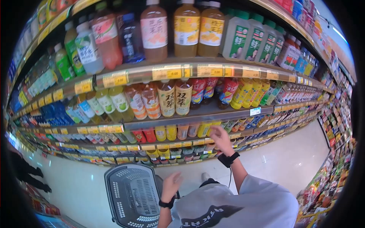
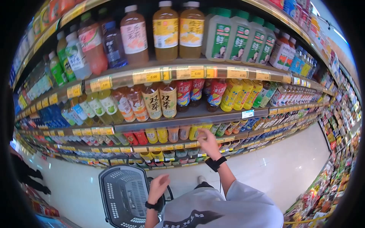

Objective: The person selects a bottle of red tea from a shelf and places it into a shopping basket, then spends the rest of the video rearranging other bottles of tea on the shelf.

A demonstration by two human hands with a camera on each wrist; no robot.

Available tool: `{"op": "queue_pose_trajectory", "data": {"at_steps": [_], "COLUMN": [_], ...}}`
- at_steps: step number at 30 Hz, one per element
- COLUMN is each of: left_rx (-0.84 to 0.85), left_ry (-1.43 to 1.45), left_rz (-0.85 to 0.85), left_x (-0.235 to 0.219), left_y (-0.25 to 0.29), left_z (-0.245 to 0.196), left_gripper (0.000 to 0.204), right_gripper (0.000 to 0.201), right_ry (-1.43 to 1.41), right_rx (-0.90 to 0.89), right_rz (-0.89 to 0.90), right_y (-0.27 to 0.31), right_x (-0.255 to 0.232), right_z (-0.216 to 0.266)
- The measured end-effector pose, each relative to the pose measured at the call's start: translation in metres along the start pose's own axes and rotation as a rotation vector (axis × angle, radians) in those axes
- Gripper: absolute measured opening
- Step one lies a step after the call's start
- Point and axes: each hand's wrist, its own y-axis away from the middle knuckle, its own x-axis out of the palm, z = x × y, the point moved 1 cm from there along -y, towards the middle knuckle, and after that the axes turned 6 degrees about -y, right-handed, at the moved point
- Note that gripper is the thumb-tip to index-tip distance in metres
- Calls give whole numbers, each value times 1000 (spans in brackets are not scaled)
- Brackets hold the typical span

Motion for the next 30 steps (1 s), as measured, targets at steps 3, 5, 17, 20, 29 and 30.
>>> {"op": "queue_pose_trajectory", "data": {"at_steps": [3,5,17,20,29,30], "left_rx": [199,309,394,325,218,221], "left_ry": [67,129,-751,-797,-851,-851], "left_rz": [80,70,-353,-445,-542,-534], "left_x": [5,17,115,127,135,136], "left_y": [-70,-113,-275,-292,-307,-304], "left_z": [-100,-157,-248,-247,-248,-251], "left_gripper": [38,39,59,55,42,41], "right_gripper": [41,48,77,80,78,78], "right_ry": [25,27,265,293,367,376], "right_rx": [-184,-242,-509,-499,-604,-625], "right_rz": [-252,-365,-504,-489,-490,-495], "right_y": [-24,-41,-101,-109,-118,-120], "right_x": [-21,-34,-47,-50,-53,-52], "right_z": [44,55,32,20,4,2]}}
